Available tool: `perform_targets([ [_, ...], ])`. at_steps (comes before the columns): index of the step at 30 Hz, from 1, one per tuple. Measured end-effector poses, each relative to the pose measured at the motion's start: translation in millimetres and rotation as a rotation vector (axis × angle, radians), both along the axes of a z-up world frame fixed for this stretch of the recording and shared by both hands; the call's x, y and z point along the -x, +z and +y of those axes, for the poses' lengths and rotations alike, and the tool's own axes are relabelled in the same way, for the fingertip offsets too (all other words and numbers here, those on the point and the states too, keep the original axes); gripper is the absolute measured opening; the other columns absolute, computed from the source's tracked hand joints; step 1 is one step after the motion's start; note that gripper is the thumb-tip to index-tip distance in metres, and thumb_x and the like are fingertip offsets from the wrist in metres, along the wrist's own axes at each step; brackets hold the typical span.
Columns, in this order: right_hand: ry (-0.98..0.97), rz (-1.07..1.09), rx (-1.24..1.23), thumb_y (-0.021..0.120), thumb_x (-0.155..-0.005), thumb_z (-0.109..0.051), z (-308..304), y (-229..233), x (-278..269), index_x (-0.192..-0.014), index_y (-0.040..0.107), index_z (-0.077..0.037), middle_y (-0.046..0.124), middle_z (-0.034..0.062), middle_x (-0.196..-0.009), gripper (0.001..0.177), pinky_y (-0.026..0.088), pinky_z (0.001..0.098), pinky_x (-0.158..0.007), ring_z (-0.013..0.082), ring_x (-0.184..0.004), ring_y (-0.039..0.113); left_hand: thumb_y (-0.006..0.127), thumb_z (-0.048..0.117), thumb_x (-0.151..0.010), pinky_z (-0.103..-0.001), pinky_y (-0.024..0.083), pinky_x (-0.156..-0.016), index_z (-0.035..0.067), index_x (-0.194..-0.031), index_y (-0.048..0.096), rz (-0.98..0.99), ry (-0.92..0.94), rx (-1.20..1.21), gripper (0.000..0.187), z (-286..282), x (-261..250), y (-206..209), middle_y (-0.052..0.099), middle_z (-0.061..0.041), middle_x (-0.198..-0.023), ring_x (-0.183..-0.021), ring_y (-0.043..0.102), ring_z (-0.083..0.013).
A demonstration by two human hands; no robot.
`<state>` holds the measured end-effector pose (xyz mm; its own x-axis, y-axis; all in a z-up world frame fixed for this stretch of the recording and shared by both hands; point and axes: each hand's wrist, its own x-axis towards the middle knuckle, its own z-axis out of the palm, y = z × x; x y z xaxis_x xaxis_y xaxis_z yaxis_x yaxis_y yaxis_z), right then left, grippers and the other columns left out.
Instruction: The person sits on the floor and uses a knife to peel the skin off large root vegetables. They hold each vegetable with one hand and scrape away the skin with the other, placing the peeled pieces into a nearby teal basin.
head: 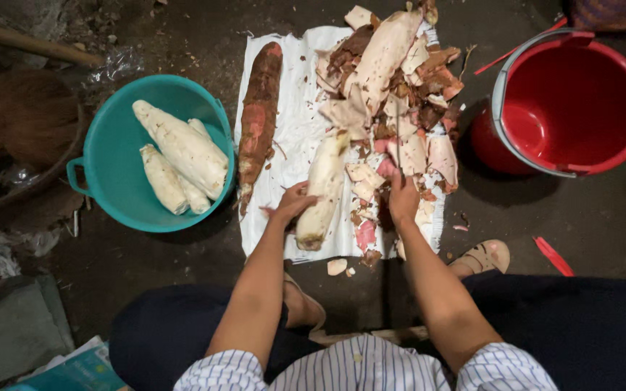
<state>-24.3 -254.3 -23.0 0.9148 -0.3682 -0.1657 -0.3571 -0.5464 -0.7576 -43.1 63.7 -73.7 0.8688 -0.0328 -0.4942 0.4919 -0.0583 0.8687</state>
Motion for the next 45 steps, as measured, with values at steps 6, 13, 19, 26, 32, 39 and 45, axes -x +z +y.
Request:
perform_targets([
  [6, 0.257, 0.036, 0.07, 0.05, -0.099, -0.054, 6, 7, -4, -0.122, 0.067, -0.002, 0.068, 0.0322, -0.103, 0.059, 0.05, 0.0545, -0.087, 0.0504, -0.097, 0.065, 0.092, 0.031, -0.065, -0.045, 0.049, -0.099, 0.0, -0.151, 0.031, -0.099, 0.202, -0.738, 0.11, -57, 13, 51, 0.057, -0.021, -0.134, -0.119, 0.057, -0.0344],
  [13, 0.413, 0.116, 0.106, 0.062, -0.095, -0.049, 24, -3, -13, -0.117, 0.065, -0.001, 0.071, 0.026, -0.108, 0.054, 0.051, 0.0503, -0.093, 0.0431, -0.106, 0.066, 0.096, 0.043, -0.06, -0.046, 0.048, -0.105, 0.006, -0.156, 0.02, 0.124, -0.034, -0.986, 0.129, -74, 24, 114, 0.049, -0.025, -0.14, -0.128, 0.052, -0.0419],
  [19, 0.422, -0.093, 0.013, 0.06, -0.101, -0.041, 31, 45, -42, -0.129, 0.056, -0.002, 0.072, 0.0276, -0.096, 0.048, 0.053, 0.0529, -0.077, 0.0468, -0.089, 0.07, 0.09, 0.023, -0.063, -0.049, 0.052, -0.092, 0.008, -0.155, 0.029, -0.166, -0.215, -1.346, 0.112, -37, -3, 117, 0.055, -0.025, -0.13, -0.115, 0.058, -0.0433],
  [26, 0.457, -0.123, 0.139, 0.047, -0.109, -0.046, 74, 49, -57, -0.13, 0.053, -0.005, 0.074, 0.0255, -0.088, 0.047, 0.051, 0.0548, -0.07, 0.0447, -0.08, 0.071, 0.09, 0.037, -0.064, -0.049, 0.052, -0.096, 0.012, -0.155, 0.033, -0.224, -0.574, -1.574, 0.11, -24, -58, 178, 0.058, -0.02, -0.127, -0.114, 0.06, -0.0408],
  [32, 0.572, -0.007, 0.191, 0.041, -0.104, -0.052, 59, -43, -56, -0.128, 0.051, 0.001, 0.071, 0.03, -0.081, 0.059, 0.047, 0.0573, -0.066, 0.0489, -0.075, 0.069, 0.093, 0.043, -0.06, -0.052, 0.049, -0.1, 0.014, -0.153, 0.032, -0.148, -0.622, -1.563, 0.114, -38, -62, 193, 0.057, -0.018, -0.13, -0.121, 0.057, -0.0413],
  [39, 0.371, -0.332, 0.057, 0.046, -0.109, -0.052, 76, 61, -94, -0.125, 0.058, 0.001, 0.069, 0.0341, -0.097, 0.056, 0.052, 0.0532, -0.074, 0.0503, -0.092, 0.068, 0.09, 0.037, -0.064, -0.052, 0.056, -0.089, 0.016, -0.155, 0.03, -0.083, -0.579, -1.517, 0.111, -28, -61, 179, 0.055, -0.017, -0.131, -0.12, 0.058, -0.0413],
  [45, 0.565, 0.129, 0.273, 0.05, -0.096, -0.048, 67, 17, -56, -0.139, 0.051, -0.008, 0.072, 0.0274, -0.097, 0.059, 0.051, 0.0587, -0.076, 0.0488, -0.087, 0.069, 0.091, 0.039, -0.063, -0.054, 0.054, -0.094, 0.017, -0.158, 0.029, -0.093, -0.61, -1.526, 0.115, -31, -59, 174, 0.055, -0.017, -0.133, -0.122, 0.056, -0.0405],
])
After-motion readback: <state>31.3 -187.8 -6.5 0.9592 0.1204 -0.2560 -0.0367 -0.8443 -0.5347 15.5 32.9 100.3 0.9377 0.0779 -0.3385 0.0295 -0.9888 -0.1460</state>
